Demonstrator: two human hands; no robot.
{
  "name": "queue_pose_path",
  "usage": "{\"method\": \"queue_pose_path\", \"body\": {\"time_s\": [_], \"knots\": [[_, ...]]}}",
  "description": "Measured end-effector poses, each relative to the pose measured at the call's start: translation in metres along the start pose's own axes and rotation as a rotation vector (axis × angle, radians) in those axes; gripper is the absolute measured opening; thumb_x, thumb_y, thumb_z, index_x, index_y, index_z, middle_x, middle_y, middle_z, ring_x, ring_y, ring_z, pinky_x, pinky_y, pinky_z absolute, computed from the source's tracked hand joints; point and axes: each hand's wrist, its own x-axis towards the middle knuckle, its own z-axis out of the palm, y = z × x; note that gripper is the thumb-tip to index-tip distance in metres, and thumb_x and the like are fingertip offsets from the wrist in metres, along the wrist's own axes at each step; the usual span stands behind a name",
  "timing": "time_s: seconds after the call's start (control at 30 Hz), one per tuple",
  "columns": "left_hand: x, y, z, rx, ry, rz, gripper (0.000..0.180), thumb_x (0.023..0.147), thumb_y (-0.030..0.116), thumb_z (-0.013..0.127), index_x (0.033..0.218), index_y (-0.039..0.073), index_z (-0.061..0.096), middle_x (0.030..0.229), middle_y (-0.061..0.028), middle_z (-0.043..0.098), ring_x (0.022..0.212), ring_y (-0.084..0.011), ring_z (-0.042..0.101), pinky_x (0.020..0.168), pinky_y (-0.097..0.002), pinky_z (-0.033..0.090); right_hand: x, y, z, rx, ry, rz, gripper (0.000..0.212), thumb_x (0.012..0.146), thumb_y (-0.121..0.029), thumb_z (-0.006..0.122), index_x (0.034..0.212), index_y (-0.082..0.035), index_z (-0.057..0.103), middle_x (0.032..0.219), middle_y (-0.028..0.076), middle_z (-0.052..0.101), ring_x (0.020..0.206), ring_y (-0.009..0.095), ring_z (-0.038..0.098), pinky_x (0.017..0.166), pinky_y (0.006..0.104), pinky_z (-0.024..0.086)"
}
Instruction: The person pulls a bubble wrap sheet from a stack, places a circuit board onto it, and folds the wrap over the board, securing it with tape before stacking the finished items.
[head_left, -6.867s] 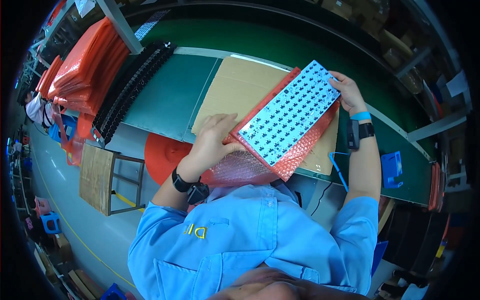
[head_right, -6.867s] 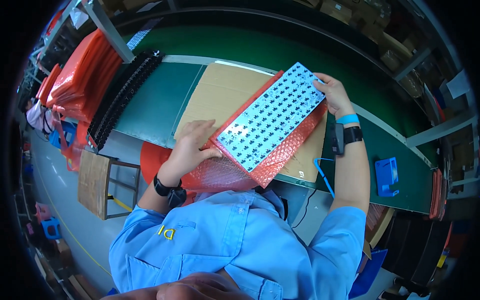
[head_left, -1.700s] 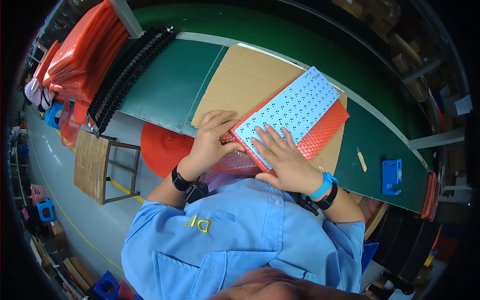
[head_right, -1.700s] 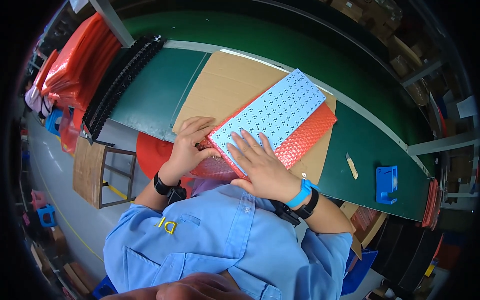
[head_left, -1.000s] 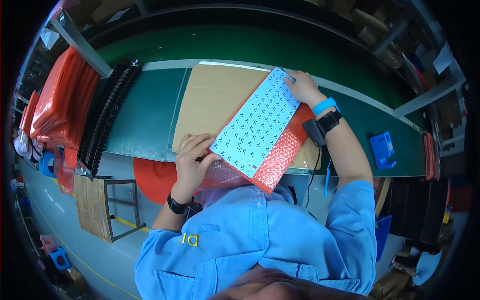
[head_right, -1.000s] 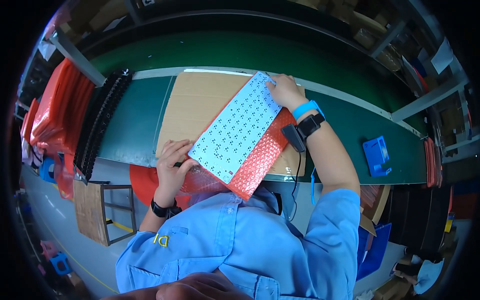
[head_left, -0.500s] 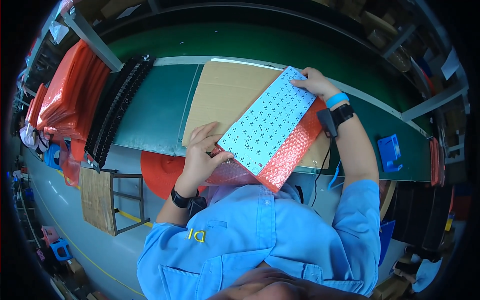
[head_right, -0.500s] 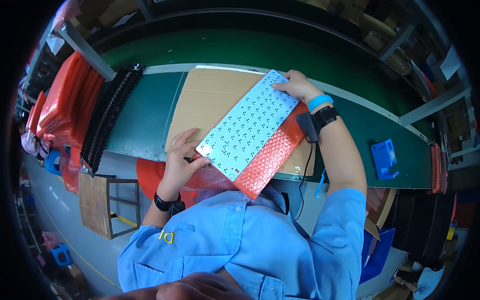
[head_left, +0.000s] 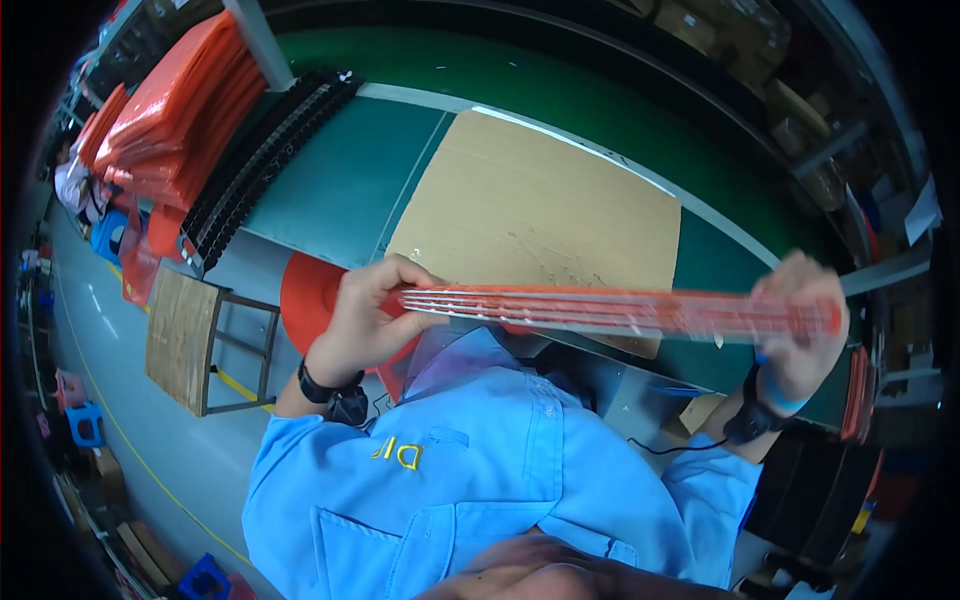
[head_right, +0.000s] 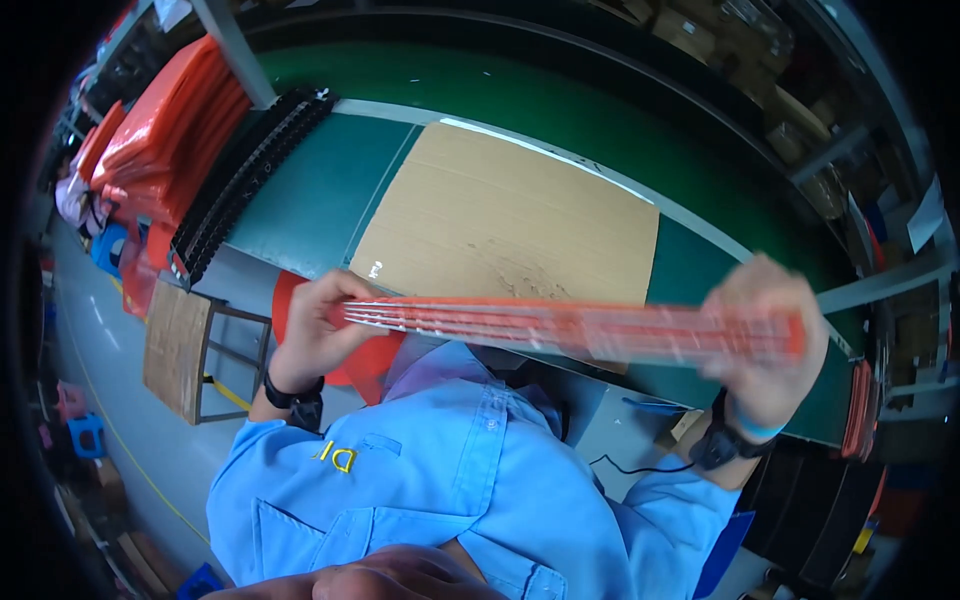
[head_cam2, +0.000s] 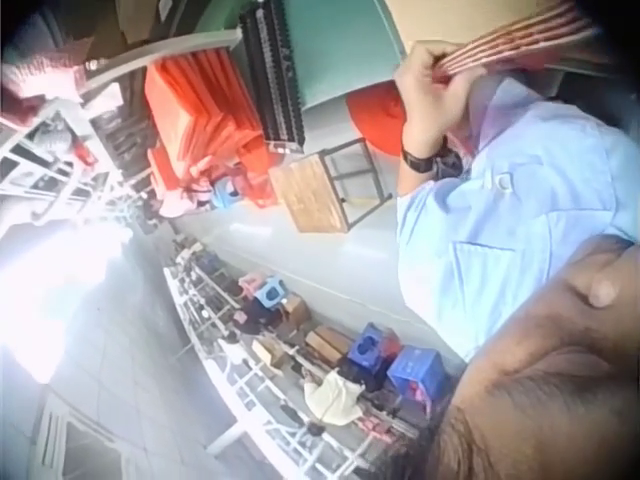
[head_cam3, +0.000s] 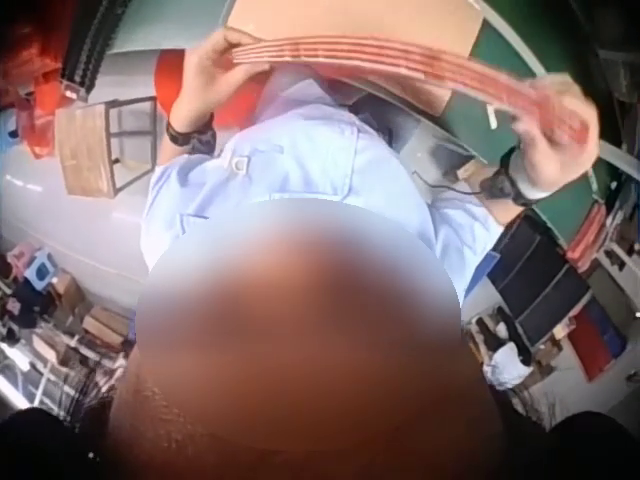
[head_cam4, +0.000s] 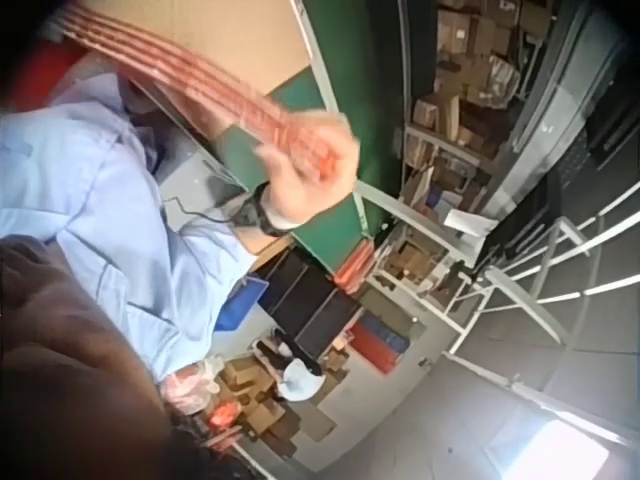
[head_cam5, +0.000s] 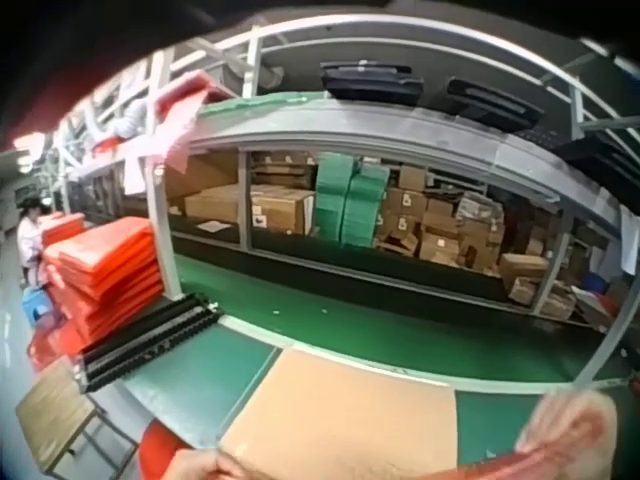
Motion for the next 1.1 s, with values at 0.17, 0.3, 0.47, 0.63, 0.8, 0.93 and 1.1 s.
{"method": "queue_pose_path", "body": {"time_s": [0.17,0.3,0.47,0.63,0.8,0.93,1.1], "knots": [[0.016,0.021,-0.012,0.385,0.147,0.401,0.026,0.071,0.002,0.079,0.094,0.002,0.067,0.090,-0.0101,0.073,0.078,-0.0246,0.070,0.071,-0.0320,0.054,-0.063,0.065,0.029,0.103,0.201,0.046,0.040,0.080,-0.027,0.085,0.093,-0.009,0.051,0.092,0.011,0.064,0.089,0.024,0.059,0.083,0.0372,0.050],[0.019,0.015,-0.007,0.513,0.085,0.354,0.025,0.069,-0.002,0.077,0.092,0.003,0.070,0.088,-0.0099,0.073,0.078,-0.0255,0.069,0.069,-0.0322,0.054,-0.108,0.116,0.060,0.134,0.202,0.304,0.038,0.081,-0.023,0.084,0.094,-0.009,0.051,0.099,0.011,0.066,0.095,0.024,0.060,0.088,0.0385,0.048],[0.024,0.016,-0.006,0.501,0.051,0.253,0.026,0.069,-0.005,0.074,0.093,0.003,0.072,0.089,-0.0100,0.073,0.077,-0.0256,0.069,0.067,-0.0323,0.054,-0.120,0.129,0.072,0.282,0.268,0.372,0.034,0.081,-0.016,0.083,0.097,-0.008,0.053,0.103,0.012,0.067,0.097,0.023,0.061,0.091,0.0374,0.047],[0.026,0.018,-0.005,0.512,0.040,0.237,0.028,0.068,-0.006,0.074,0.095,0.002,0.073,0.088,-0.0105,0.073,0.077,-0.0253,0.070,0.068,-0.0320,0.054,-0.103,0.134,0.063,0.071,0.070,0.350,0.032,0.080,-0.011,0.082,0.099,-0.007,0.057,0.109,0.013,0.069,0.100,0.021,0.061,0.092,0.0330,0.047],[0.021,0.014,-0.008,0.523,0.042,0.188,0.028,0.070,-0.009,0.075,0.097,-0.002,0.071,0.093,-0.0118,0.074,0.087,-0.0230,0.072,0.077,-0.0291,0.055,-0.101,0.141,0.067,0.079,0.023,0.332,0.027,0.078,-0.011,0.082,0.099,-0.005,0.066,0.104,0.013,0.071,0.092,0.021,0.064,0.082,0.0317,0.050],[0.021,0.007,-0.007,0.376,0.174,0.123,0.025,0.076,-0.011,0.072,0.099,-0.002,0.071,0.095,-0.0109,0.074,0.088,-0.0184,0.072,0.078,-0.0282,0.055,-0.086,0.112,0.055,-0.003,-0.033,0.213,0.027,0.074,-0.014,0.084,0.095,-0.004,0.071,0.091,0.011,0.073,0.079,0.022,0.066,0.071,0.0326,0.052],[0.023,-0.001,0.002,0.146,0.319,0.105,0.018,0.085,-0.005,0.070,0.102,-0.001,0.071,0.090,-0.0122,0.073,0.079,-0.0131,0.069,0.069,-0.0281,0.053,-0.014,0.021,-0.003,-0.286,-0.203,-0.017,0.032,0.068,-0.014,0.083,0.096,-0.004,0.071,0.087,0.009,0.072,0.075,0.020,0.065,0.068,0.0324,0.052]]}}
